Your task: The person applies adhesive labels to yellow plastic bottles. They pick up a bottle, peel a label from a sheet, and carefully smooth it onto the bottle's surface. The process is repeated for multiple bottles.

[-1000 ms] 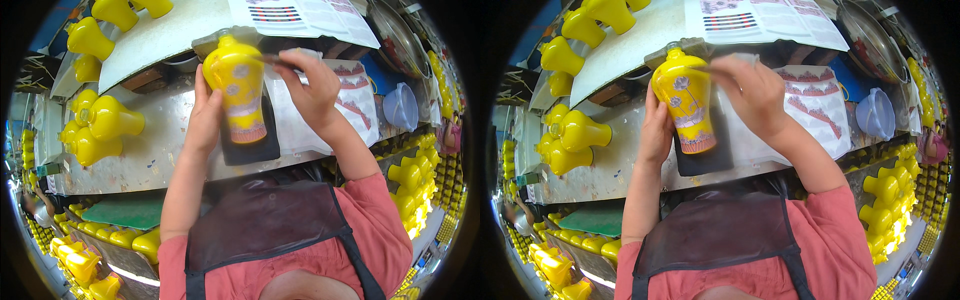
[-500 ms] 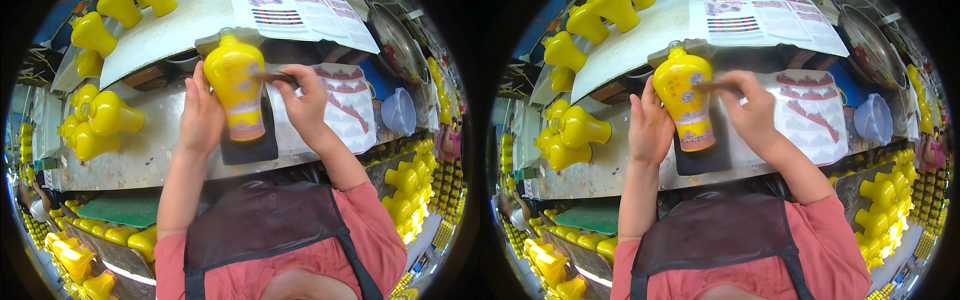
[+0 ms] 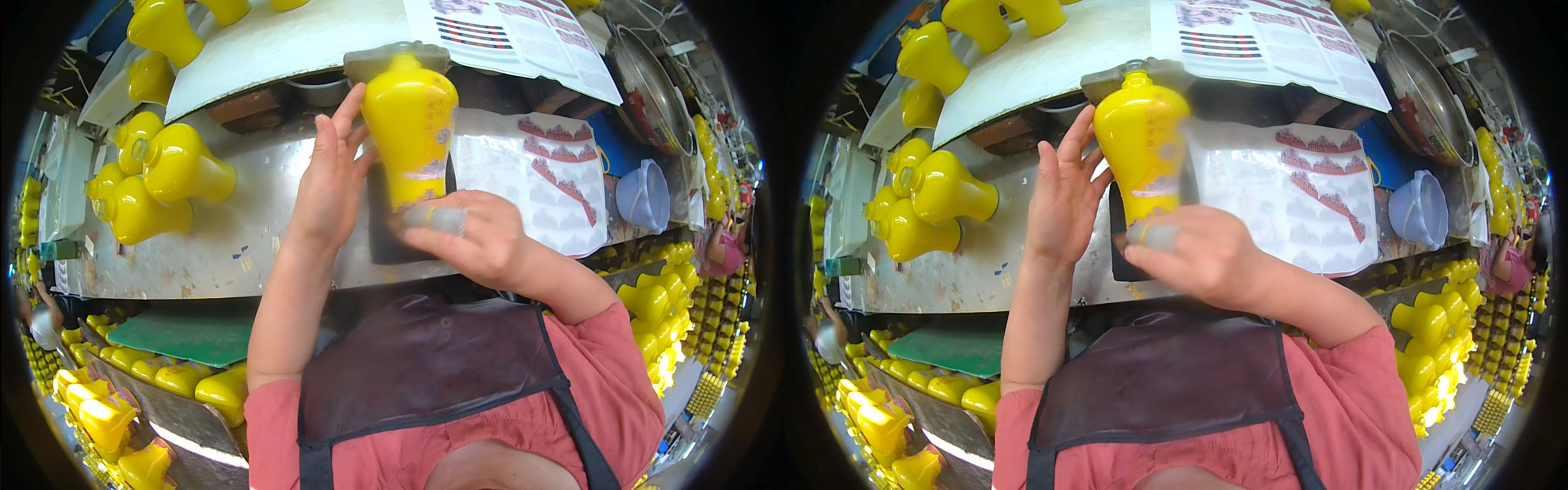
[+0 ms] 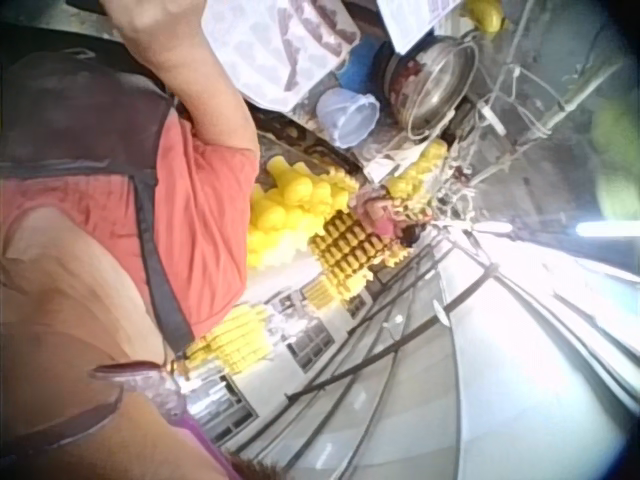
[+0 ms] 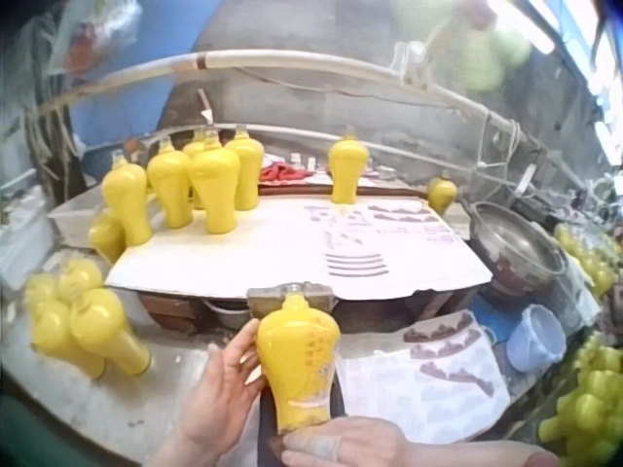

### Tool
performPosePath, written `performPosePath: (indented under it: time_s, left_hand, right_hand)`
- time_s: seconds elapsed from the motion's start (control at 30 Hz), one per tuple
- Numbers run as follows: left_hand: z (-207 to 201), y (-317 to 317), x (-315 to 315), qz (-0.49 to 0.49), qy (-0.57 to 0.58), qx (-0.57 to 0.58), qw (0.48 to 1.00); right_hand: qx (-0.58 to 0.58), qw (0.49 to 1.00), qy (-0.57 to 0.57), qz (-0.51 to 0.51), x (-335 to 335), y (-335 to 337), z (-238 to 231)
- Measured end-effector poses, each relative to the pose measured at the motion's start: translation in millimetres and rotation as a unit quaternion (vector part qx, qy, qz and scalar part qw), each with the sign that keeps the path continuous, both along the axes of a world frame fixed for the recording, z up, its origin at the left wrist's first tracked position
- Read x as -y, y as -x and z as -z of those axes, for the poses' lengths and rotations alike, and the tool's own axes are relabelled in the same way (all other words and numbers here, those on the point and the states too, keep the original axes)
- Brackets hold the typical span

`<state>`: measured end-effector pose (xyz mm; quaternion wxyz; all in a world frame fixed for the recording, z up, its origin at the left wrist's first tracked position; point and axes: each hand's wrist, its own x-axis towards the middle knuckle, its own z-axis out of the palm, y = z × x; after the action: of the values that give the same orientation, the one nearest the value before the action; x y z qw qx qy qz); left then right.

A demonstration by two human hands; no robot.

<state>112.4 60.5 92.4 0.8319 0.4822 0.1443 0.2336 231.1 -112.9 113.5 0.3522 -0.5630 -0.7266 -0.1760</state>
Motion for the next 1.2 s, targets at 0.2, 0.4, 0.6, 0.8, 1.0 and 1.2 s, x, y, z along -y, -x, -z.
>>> performPosePath:
  time_s: [0.2, 0.4, 0.6, 0.8, 1.0, 1.2]
  left_hand:
    - [-4, 4, -3, 0.014, -0.055, -0.007, 0.998]
    - [-5, 3, -4, 0.011, -0.092, -0.005, 0.996]
    - [-7, 3, -4, 0.004, -0.109, -0.015, 0.994]
    - [-11, 0, -1, -0.005, -0.115, -0.037, 0.993]
    - [-20, -6, 10, -0.014, -0.093, -0.041, 0.995]
    - [-19, -19, 16, -0.018, -0.022, -0.047, 0.998]
  right_hand:
    - [0.024, 0.999, 0.032, -0.005, 7, -1, -6]
    - [0.006, 0.997, 0.025, 0.066, 11, -1, -8]
    - [0.012, 1.000, -0.001, 0.028, 12, -1, -6]
    - [-0.018, 0.998, 0.052, 0.017, 13, -4, -2]
    - [-0.135, 0.984, 0.065, 0.097, 5, -11, 2]
    - [-0.052, 0.984, -0.070, 0.157, -19, -43, 4]
